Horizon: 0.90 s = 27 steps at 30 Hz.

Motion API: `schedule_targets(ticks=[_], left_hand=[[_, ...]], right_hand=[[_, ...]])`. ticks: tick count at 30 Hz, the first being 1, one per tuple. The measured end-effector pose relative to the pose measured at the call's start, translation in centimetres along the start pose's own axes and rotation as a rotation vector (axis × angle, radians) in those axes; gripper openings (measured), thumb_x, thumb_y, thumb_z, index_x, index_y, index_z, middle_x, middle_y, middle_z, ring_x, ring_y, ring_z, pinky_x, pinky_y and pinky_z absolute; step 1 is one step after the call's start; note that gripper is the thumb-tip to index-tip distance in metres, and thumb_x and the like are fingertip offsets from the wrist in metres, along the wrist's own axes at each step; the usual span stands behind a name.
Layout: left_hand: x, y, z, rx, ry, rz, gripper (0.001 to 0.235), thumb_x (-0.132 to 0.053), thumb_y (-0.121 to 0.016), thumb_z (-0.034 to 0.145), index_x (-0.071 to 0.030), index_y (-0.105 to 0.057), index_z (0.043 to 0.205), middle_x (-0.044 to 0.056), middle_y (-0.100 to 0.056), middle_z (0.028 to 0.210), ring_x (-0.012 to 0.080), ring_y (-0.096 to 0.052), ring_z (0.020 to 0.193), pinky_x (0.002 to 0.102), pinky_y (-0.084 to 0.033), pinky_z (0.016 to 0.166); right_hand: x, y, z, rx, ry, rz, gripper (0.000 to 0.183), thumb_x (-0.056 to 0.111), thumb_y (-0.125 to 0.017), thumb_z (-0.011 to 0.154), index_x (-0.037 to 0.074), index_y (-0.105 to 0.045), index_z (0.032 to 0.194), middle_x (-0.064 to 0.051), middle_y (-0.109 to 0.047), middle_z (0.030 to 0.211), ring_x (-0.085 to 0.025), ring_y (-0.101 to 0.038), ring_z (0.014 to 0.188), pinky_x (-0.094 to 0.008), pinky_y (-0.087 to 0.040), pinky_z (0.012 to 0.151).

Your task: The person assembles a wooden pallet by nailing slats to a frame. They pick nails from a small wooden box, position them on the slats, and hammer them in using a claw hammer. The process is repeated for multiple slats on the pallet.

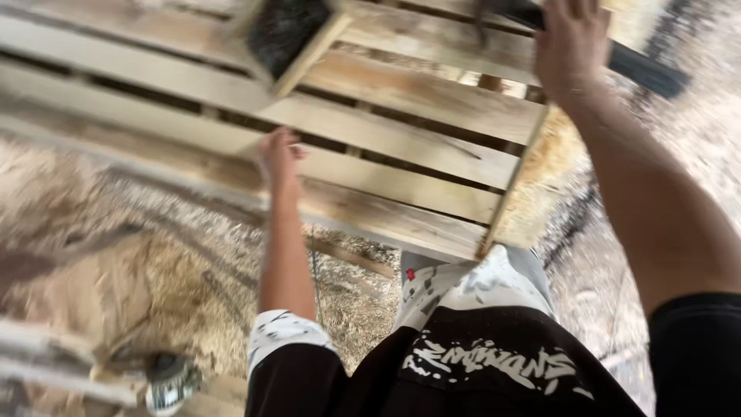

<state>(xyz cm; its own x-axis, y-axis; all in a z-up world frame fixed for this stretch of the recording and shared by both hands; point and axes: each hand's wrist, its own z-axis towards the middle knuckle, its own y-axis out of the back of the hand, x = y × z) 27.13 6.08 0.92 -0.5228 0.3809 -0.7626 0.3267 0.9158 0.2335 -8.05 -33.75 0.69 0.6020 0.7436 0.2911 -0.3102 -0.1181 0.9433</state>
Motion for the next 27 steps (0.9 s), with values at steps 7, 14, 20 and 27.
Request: schedule_targets(ticks=[7,14,20,27], left_hand=[[-3.0,1.7,8.7,-0.142,-0.186,0.16,0.017,-0.008,-0.062,0.093,0.001,-0.058,0.08,0.01,-0.061,0.069,0.0143,-0.061,0.052,0.031,-0.058,0.047],[-4.8,3.5,13.2,-0.355,-0.057,0.194,0.023,-0.019,-0.068,0.092,0.001,-0.062,0.082,0.011,-0.064,0.059,0.0163,-0.062,0.044,0.033,-0.052,0.038],[-5.1,2.8,14.9,-0.371,0.063,0.117,0.023,-0.022,-0.075,0.088,-0.002,-0.067,0.079,0.005,-0.067,0.062,0.0132,-0.067,0.046,0.028,-0.058,0.043],[-4.5,4.7,15.3,-0.225,0.018,-0.397,0.017,-0.004,-0.074,0.09,0.009,-0.067,0.083,0.009,-0.059,0.065,0.0142,-0.049,0.043,0.03,-0.042,0.038]], right_hand=[[9.9,2.3,-9.3,0.473,0.061,0.173,0.042,0.032,-0.069,0.103,0.007,-0.064,0.136,-0.017,-0.067,0.12,-0.03,-0.058,0.113,-0.046,-0.051,0.097],[16.0,2.4,-12.4,0.393,0.043,0.043,0.087,0.042,-0.076,0.08,0.007,-0.044,0.153,-0.018,-0.056,0.143,-0.036,-0.052,0.135,-0.054,-0.039,0.116],[12.7,-0.7,-12.3,0.524,0.116,0.128,0.095,0.045,-0.081,0.07,0.004,-0.044,0.147,-0.023,-0.061,0.128,-0.038,-0.061,0.117,-0.057,-0.054,0.098],[10.2,-4.1,-13.7,0.577,0.108,0.247,0.09,0.046,-0.083,0.072,0.0,-0.05,0.143,-0.023,-0.068,0.105,-0.032,-0.074,0.081,-0.043,-0.067,0.063]])
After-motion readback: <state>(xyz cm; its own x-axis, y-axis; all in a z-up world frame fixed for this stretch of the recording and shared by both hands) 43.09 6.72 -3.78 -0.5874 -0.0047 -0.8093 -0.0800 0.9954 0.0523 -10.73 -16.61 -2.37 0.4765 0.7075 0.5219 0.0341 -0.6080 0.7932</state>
